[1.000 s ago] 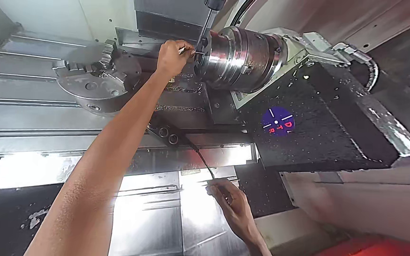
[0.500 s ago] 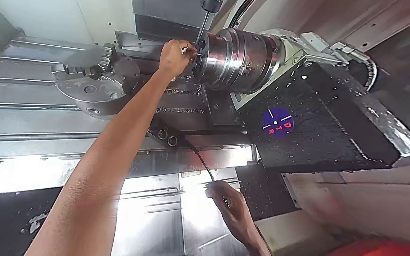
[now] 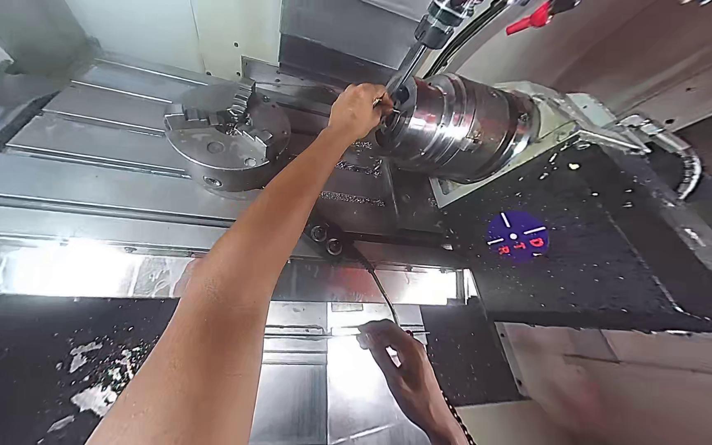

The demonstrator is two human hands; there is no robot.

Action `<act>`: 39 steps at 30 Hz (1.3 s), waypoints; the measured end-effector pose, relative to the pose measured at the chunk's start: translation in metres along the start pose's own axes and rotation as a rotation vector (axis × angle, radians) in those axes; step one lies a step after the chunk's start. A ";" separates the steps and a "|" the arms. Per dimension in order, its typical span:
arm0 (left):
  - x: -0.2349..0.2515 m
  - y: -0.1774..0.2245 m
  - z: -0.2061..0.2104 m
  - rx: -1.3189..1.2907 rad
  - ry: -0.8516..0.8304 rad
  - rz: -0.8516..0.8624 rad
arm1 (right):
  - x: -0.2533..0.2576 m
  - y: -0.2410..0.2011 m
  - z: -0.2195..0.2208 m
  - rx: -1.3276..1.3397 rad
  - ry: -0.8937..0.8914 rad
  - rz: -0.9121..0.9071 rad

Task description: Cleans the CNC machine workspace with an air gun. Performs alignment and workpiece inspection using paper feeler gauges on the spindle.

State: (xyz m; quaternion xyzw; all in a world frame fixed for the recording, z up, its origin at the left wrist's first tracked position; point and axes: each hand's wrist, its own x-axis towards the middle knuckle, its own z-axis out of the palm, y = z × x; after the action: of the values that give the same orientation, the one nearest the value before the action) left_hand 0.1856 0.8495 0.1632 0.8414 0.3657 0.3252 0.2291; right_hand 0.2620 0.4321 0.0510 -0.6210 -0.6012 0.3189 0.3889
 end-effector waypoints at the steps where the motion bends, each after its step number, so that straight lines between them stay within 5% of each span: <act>1: 0.001 -0.001 -0.002 -0.026 -0.006 0.016 | 0.001 -0.005 -0.001 -0.019 -0.005 -0.011; 13: 0.016 -0.008 -0.017 -0.255 -0.236 -0.186 | -0.024 0.015 -0.023 -0.066 0.014 0.042; 25: 0.004 -0.019 0.002 0.102 0.006 0.158 | -0.024 0.027 -0.030 -0.119 0.011 0.042; 32: 0.000 -0.010 -0.016 0.144 -0.151 0.038 | -0.021 -0.005 -0.023 -0.264 -0.026 0.037; 36: -0.041 -0.007 -0.048 0.030 -0.040 -0.024 | -0.029 -0.010 -0.039 -0.272 0.023 0.020; 39: -0.128 0.016 -0.078 -0.125 0.089 -0.052 | -0.030 -0.007 -0.054 -0.239 0.019 0.033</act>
State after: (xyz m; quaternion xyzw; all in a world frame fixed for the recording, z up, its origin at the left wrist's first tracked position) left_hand 0.0703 0.7532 0.1777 0.8004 0.3763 0.3784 0.2732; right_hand 0.3026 0.3971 0.0818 -0.6756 -0.6209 0.2454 0.3128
